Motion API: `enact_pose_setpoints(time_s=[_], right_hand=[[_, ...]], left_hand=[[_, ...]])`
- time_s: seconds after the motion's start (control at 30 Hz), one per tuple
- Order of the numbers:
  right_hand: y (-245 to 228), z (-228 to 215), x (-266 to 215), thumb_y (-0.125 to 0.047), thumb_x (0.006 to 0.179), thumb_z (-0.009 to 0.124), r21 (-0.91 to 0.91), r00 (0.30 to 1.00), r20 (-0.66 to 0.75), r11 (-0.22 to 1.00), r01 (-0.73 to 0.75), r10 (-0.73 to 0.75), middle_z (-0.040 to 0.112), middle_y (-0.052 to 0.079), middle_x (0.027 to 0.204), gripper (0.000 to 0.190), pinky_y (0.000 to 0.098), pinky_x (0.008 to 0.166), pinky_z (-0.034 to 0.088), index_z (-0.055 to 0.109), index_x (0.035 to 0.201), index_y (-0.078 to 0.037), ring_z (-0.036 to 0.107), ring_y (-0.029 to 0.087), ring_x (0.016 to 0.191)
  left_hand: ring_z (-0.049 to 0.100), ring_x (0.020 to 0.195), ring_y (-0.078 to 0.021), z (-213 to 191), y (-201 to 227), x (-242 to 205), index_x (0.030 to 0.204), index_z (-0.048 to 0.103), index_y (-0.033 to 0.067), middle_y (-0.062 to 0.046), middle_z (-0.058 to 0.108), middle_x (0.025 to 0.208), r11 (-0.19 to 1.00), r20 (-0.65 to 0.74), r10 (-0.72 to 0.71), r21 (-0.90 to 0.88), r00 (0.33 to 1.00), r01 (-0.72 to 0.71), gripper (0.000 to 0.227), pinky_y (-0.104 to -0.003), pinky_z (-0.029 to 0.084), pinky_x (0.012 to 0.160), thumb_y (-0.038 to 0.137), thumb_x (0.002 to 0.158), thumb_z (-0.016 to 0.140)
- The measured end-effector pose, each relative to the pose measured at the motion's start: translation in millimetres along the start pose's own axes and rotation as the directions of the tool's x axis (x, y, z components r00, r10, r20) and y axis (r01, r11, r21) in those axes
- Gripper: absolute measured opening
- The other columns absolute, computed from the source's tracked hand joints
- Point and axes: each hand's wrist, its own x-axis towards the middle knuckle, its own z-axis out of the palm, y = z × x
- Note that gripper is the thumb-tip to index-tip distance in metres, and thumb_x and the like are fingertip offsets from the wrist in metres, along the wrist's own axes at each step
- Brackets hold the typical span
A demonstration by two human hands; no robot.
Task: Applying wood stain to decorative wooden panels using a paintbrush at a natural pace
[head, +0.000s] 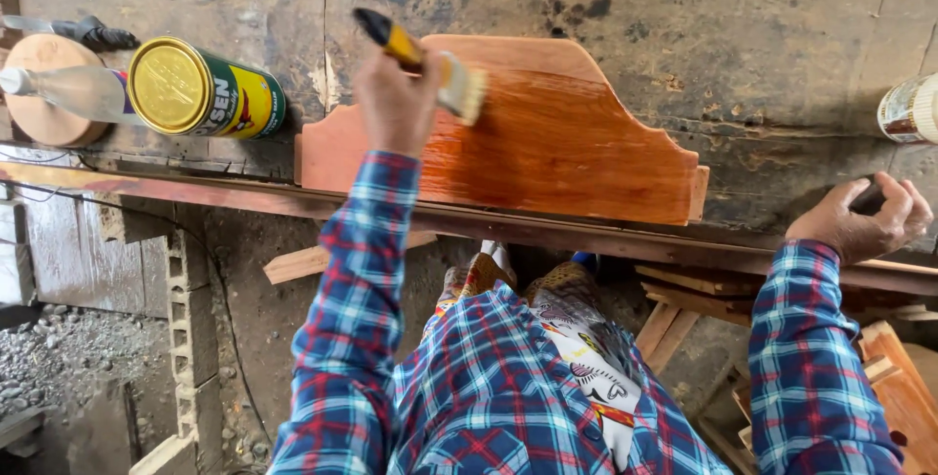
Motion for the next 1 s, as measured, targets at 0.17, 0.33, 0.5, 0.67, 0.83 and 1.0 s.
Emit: enact_pose_setpoints(time_s=[0.17, 0.33, 0.5, 0.67, 0.83, 1.0], right_hand=[[-4, -2, 2, 0.019, 0.078, 0.073, -0.026, 1.0, -0.002, 1.0, -0.011, 0.011, 0.063, 0.015, 0.104, 0.025, 0.0422, 0.072, 0.062, 0.078, 0.095, 0.001, 0.064, 0.031, 0.095], [-2, 1, 1, 0.018, 0.076, 0.07, -0.017, 1.0, -0.014, 1.0, 0.009, -0.009, 0.063, 0.015, 0.102, 0.026, 0.0399, 0.066, 0.062, 0.078, 0.093, 0.001, 0.065, 0.031, 0.092], [-2, -2, -1, 0.021, 0.077, 0.077, -0.054, 0.999, 0.031, 0.998, -0.024, 0.026, 0.062, 0.014, 0.105, 0.028, 0.0423, 0.076, 0.063, 0.076, 0.095, 0.0, 0.064, 0.031, 0.099], [-1, -2, -2, 0.021, 0.08, 0.077, -0.044, 0.999, 0.03, 0.999, -0.03, 0.032, 0.061, 0.014, 0.107, 0.026, 0.0422, 0.074, 0.065, 0.076, 0.096, 0.0, 0.065, 0.031, 0.097], [-3, 1, -1, 0.022, 0.078, 0.076, -0.028, 0.999, -0.004, 0.999, -0.045, 0.045, 0.061, 0.014, 0.108, 0.028, 0.0404, 0.07, 0.067, 0.078, 0.096, 0.001, 0.067, 0.03, 0.093], [-5, 0, -1, 0.019, 0.079, 0.077, -0.06, 0.996, 0.017, 0.994, -0.087, 0.088, 0.062, 0.014, 0.106, 0.027, 0.0441, 0.07, 0.061, 0.078, 0.097, -0.002, 0.064, 0.032, 0.093]], left_hand=[[0.069, 0.066, -0.0146, -10, 37, -7, 0.089, 0.066, 0.0099, -0.004, 0.071, 0.079, 0.987, 0.027, 0.021, -0.157, 0.999, -0.017, 0.013, -0.029, 0.059, 0.06, 0.021, 0.094, 0.07], [0.077, 0.084, -0.0208, 36, 99, -27, 0.099, 0.067, 0.0072, -0.011, 0.076, 0.095, 0.875, 0.3, 0.037, -0.47, 0.953, 0.114, 0.024, -0.032, 0.068, 0.074, 0.03, 0.096, 0.061], [0.075, 0.074, -0.0185, 61, 88, -22, 0.094, 0.069, 0.0071, -0.009, 0.075, 0.087, 0.903, 0.388, -0.027, -0.385, 0.921, 0.189, 0.03, -0.028, 0.066, 0.062, 0.035, 0.095, 0.059], [0.072, 0.073, -0.0154, 26, 31, 10, 0.093, 0.07, 0.0096, -0.005, 0.075, 0.086, 0.972, 0.109, -0.053, -0.223, 0.993, 0.076, 0.019, -0.028, 0.062, 0.063, 0.028, 0.091, 0.072], [0.07, 0.067, -0.0122, -2, 53, 7, 0.089, 0.069, 0.0147, -0.001, 0.074, 0.081, 0.988, -0.064, 0.122, -0.092, 0.99, -0.127, 0.01, -0.028, 0.06, 0.059, 0.017, 0.09, 0.078], [0.074, 0.079, -0.019, 36, 115, -36, 0.097, 0.068, 0.0099, -0.009, 0.076, 0.092, 0.845, 0.37, 0.041, -0.509, 0.928, 0.166, 0.018, -0.031, 0.066, 0.07, 0.027, 0.096, 0.063]])
